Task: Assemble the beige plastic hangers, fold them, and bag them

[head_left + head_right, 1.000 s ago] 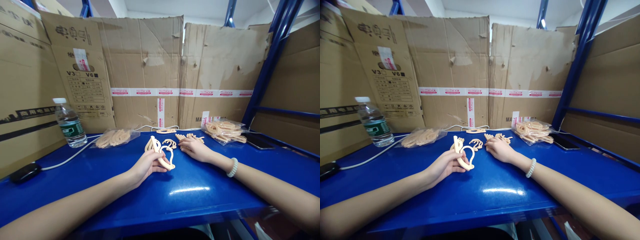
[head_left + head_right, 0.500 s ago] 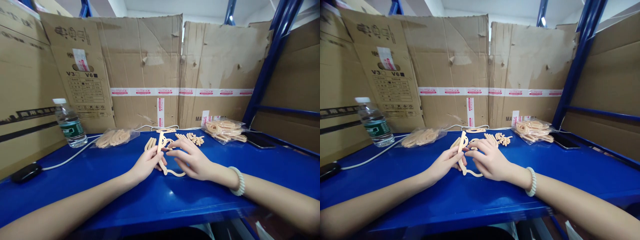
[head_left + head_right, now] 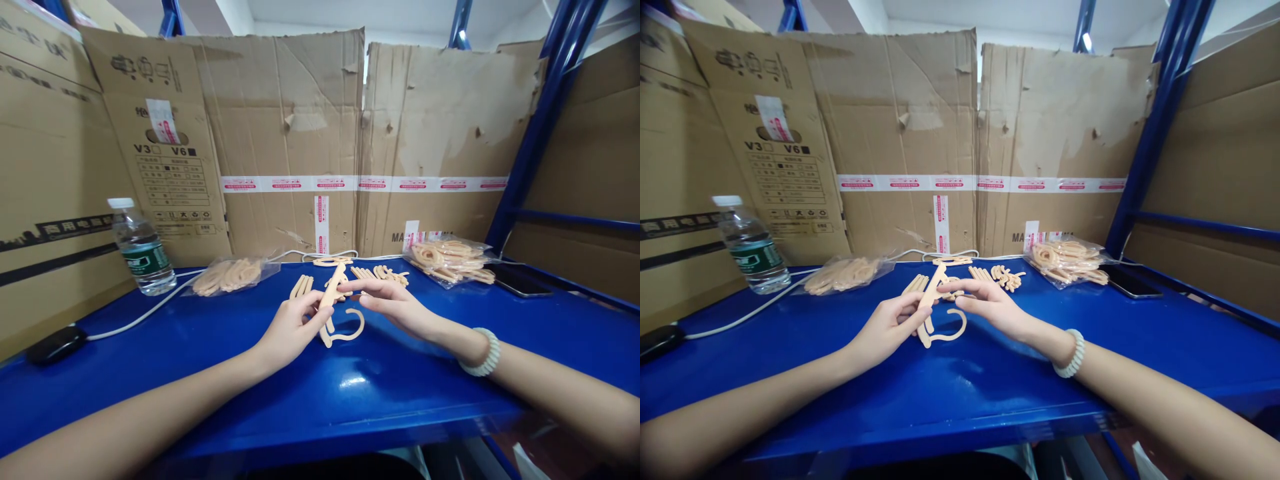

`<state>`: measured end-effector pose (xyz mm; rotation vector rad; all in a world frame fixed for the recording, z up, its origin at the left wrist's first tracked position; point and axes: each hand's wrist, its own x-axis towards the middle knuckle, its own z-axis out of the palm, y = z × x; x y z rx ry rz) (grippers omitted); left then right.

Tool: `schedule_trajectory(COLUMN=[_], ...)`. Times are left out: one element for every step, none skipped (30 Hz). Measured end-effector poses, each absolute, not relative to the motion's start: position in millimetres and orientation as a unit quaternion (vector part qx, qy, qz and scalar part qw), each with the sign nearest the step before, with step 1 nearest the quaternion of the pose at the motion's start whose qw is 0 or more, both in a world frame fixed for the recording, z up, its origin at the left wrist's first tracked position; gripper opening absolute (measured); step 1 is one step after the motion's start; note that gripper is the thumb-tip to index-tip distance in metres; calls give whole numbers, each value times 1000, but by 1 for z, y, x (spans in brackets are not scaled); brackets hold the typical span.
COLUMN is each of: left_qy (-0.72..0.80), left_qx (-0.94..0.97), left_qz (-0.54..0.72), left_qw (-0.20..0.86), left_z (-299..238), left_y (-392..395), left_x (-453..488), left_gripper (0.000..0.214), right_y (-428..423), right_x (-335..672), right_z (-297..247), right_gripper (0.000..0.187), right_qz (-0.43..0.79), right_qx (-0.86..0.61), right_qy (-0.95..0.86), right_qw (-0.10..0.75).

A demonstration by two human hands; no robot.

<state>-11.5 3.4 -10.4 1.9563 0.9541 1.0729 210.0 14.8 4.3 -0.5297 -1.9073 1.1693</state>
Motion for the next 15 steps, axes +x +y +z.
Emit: schedule_trajectory(left_qy=[370,370,370,370,373,376,379,381,384,389,395,404,414,426,436], left_qx=[757,760,763,767,772,776,781,785,791,797,804,811,815,817,818], left_qz=[416,418,420,421,422,424,426,428,428,424,416,403,390,377,366], left_qw=[342,335,325,312,295,276,256,235,211,185,158,131,109,92,81], left_z=[-9,-8,-7,-5,-4,-3,-3,-3,-3,-4,-5,-6,-7,-8,-8], left_y=[3,2,2,1,1,1,1,1,2,2,3,4,4,5,5], left_x=[-11,-11,-11,-11,-12,-12,-12,-13,-14,-14,-15,-17,-18,-19,-19], left_gripper=[27,26,25,23,22,21,20,19,19,18,19,20,21,22,24], right_y=[14,14,14,14,14,15,16,16,17,18,18,19,19,20,21], right_x=[210,209,209,209,209,209,209,209,209,209,208,208,208,208,209], right_z=[4,4,4,3,3,2,2,1,0,0,-1,-2,-3,-4,-5], right_gripper=[30,29,29,29,28,27,25,22,20,20,22,24,26,27,29], right_qz=[469,471,471,471,469,466,464,466,469,476,482,487,490,488,485], right_qx=[-210,-212,-215,-220,-227,-234,-241,-247,-253,-257,-262,-270,-282,-296,-310], right_qy=[-757,-755,-753,-750,-747,-743,-736,-727,-716,-705,-697,-691,-687,-684,-680], right_qw=[405,404,406,409,413,419,429,440,451,458,462,461,458,455,454])
